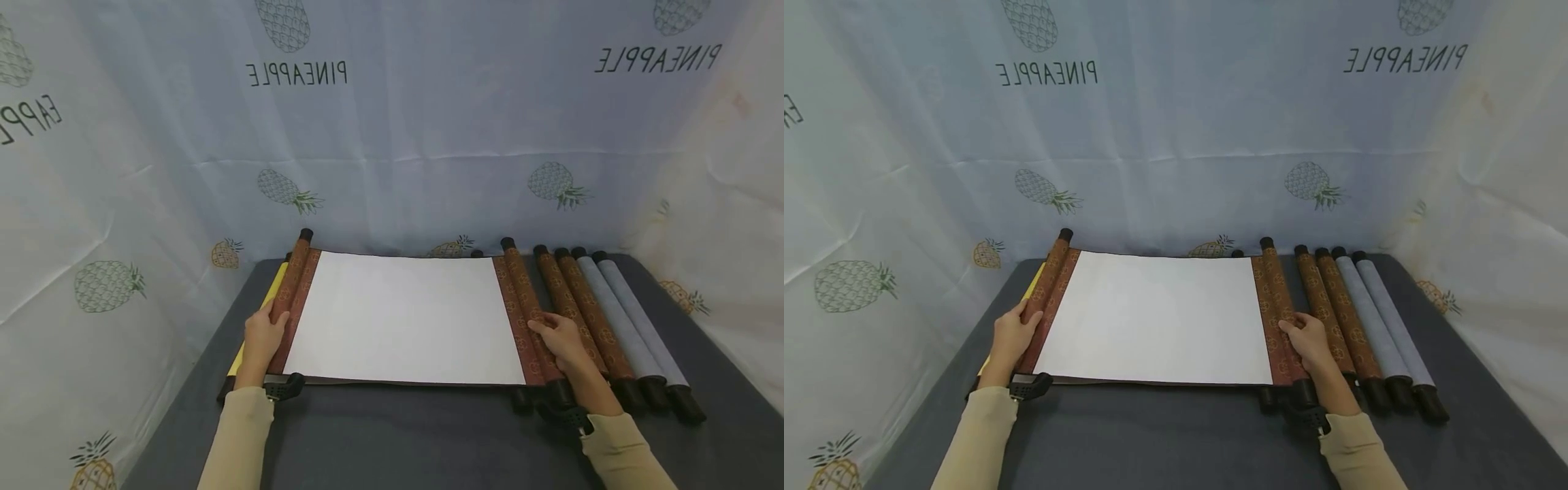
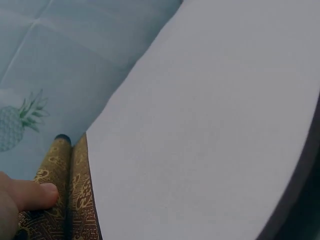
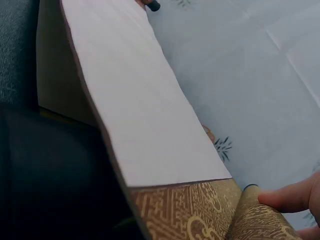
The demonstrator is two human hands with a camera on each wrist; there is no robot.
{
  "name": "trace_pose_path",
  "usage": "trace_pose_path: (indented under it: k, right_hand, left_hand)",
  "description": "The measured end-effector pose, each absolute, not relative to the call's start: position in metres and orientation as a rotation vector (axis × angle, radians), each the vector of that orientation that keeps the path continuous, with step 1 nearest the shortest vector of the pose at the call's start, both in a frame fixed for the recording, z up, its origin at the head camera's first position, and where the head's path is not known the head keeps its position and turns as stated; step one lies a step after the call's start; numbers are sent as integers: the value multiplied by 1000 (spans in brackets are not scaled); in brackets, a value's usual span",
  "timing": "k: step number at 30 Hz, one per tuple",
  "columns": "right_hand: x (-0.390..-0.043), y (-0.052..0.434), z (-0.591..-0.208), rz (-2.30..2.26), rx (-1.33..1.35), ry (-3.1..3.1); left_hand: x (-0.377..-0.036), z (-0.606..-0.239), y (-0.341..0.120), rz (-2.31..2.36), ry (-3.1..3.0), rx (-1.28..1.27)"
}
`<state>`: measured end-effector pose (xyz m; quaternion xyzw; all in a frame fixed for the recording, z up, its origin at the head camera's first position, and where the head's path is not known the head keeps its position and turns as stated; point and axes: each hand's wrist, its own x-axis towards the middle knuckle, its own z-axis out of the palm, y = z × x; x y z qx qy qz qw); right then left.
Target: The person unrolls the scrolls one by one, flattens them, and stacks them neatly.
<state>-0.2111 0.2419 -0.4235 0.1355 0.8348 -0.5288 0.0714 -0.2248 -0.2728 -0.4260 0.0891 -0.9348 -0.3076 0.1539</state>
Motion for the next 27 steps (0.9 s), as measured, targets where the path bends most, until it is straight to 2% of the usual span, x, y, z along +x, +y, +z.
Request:
trace_pose_path:
  k: [16,27]
  right_hand:
    - [-217,238,-442,-1616,379,2466]
    - [-216,234,-452,-1692,461,2483]
  left_hand:
    - [-230,-448,-277,-826,-2842,335]
    - [-228,-456,-272,-825,-2756,366]
